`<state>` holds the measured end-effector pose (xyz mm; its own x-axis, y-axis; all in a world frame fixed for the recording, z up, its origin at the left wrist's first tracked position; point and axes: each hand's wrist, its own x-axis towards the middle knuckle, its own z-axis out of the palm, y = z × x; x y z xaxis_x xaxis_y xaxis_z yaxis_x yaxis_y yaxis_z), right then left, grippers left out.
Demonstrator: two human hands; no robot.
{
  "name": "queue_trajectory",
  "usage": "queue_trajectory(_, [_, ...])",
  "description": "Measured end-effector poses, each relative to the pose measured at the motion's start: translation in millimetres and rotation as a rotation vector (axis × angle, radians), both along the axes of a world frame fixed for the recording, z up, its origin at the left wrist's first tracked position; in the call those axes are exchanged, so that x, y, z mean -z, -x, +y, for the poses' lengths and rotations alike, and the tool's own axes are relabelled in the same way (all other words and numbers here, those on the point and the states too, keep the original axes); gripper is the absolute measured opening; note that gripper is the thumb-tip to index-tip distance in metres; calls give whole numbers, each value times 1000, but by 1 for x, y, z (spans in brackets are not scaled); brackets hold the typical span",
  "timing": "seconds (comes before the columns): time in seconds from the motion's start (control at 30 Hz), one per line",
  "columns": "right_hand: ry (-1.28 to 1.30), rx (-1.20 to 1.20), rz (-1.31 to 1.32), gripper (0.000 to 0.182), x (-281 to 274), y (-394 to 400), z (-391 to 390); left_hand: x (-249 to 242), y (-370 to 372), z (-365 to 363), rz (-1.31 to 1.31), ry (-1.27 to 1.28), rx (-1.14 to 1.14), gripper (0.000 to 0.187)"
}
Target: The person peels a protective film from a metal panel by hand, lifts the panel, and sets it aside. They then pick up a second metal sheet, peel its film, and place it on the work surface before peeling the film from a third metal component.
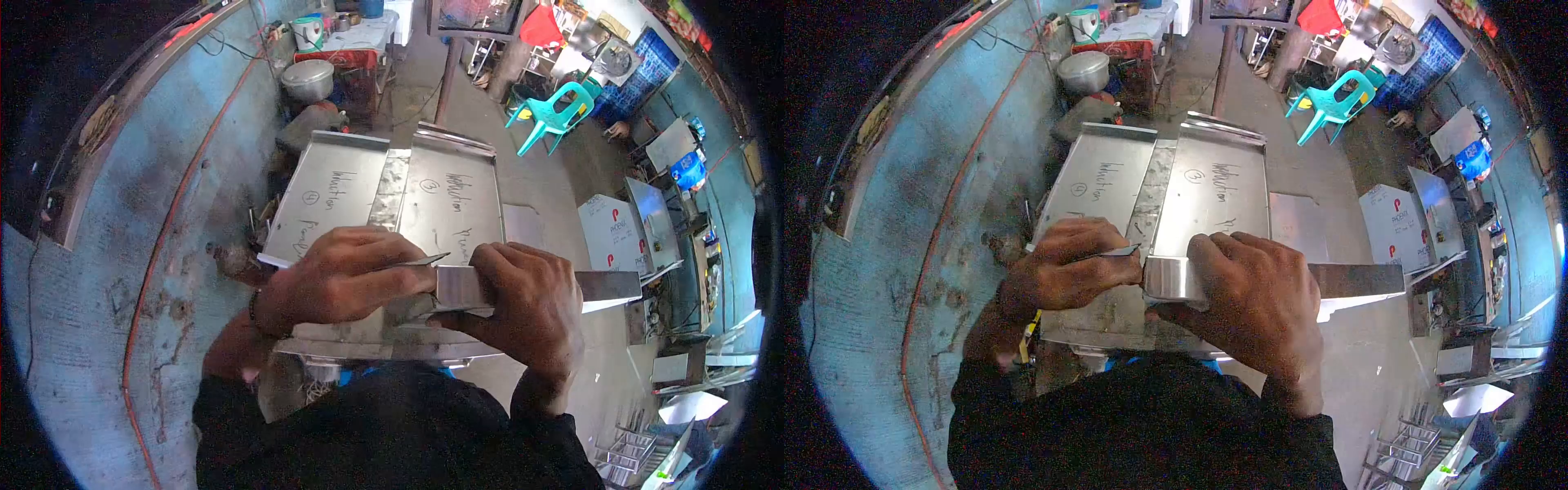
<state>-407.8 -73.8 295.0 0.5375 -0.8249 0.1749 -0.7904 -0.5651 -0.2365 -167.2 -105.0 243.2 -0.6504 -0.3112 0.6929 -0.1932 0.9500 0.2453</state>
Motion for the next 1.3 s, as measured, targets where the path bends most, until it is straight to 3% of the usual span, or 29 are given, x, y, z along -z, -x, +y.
queue_trajectory(0.27, [21, 18, 33, 53, 1, 0, 0, 15, 8, 6, 165, 46, -165, 26])
queue_trajectory(0.57, [-20, 54, 60, 56, -2, -2, -1, 8, 5, -11, 134, 122, 15, 35])
queue_trajectory(0.63, [-16, 60, 71, 56, -1, -2, -1, 4, 3, -13, 78, 246, 5, 26])
queue_trajectory(0.77, [21, 50, 52, 57, 0, -1, 0, 18, 9, -13, 112, 248, -32, 25])
queue_trajectory(1.07, [-5, 35, 38, 57, 0, -2, -4, 20, 7, -8, 130, 130, -6, 24])
queue_trajectory(1.17, [-4, 40, 49, 56, -1, -2, 0, 27, 8, -9, 163, 73, 67, 33])
queue_trajectory(1.27, [51, 36, 8, 55, 3, -3, 1, 31, 11, -2, 176, 60, 75, 27])
queue_trajectory(1.3, [111, 32, -32, 56, 5, -3, 1, 30, 16, 5, 265, -72, -26, 22])
